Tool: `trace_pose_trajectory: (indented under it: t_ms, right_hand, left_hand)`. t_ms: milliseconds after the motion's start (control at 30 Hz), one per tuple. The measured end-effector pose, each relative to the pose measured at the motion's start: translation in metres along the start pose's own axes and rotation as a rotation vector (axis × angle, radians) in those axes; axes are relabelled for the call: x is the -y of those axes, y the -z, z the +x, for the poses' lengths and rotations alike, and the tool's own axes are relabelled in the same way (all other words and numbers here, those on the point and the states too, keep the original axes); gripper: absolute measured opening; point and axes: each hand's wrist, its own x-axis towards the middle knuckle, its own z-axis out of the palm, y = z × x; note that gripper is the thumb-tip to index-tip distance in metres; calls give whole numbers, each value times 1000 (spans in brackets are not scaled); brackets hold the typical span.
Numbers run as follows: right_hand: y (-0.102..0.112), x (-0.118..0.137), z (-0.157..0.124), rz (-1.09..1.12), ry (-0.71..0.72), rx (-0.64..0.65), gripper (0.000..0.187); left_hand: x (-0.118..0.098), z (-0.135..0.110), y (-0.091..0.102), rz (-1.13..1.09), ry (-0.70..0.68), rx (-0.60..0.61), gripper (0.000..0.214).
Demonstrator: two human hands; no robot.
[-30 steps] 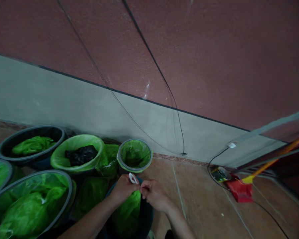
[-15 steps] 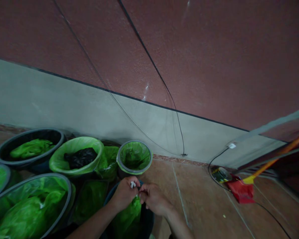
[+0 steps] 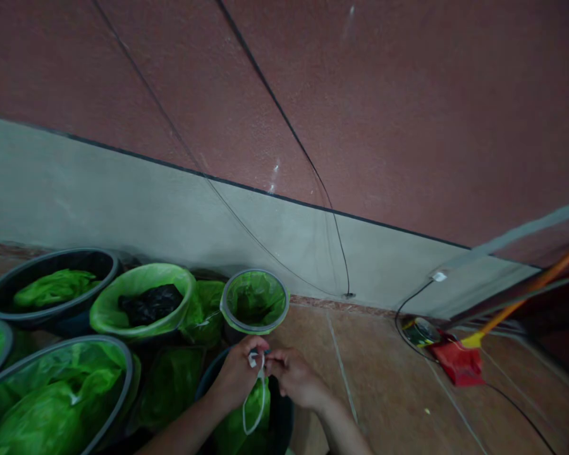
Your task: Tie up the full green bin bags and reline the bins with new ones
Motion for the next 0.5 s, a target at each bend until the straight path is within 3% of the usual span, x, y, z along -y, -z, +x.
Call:
trace_pose_trajectory:
  t_ms: [133, 267, 400, 500]
  right_hand:
    - [-1, -7, 6, 212, 32, 20, 29]
    - [2, -7, 8, 284, 14, 34, 33]
    - [6, -5, 7, 256, -36, 56, 26]
    - [8, -1, 3, 82, -20, 8, 13]
  left_hand:
    - [-6, -2, 1, -112, 61, 39, 14]
    - [-6, -1, 0, -228, 130, 67, 10]
    - [-10, 1, 2, -323, 202, 85, 15]
    - [-14, 1, 5, -344, 241, 121, 20]
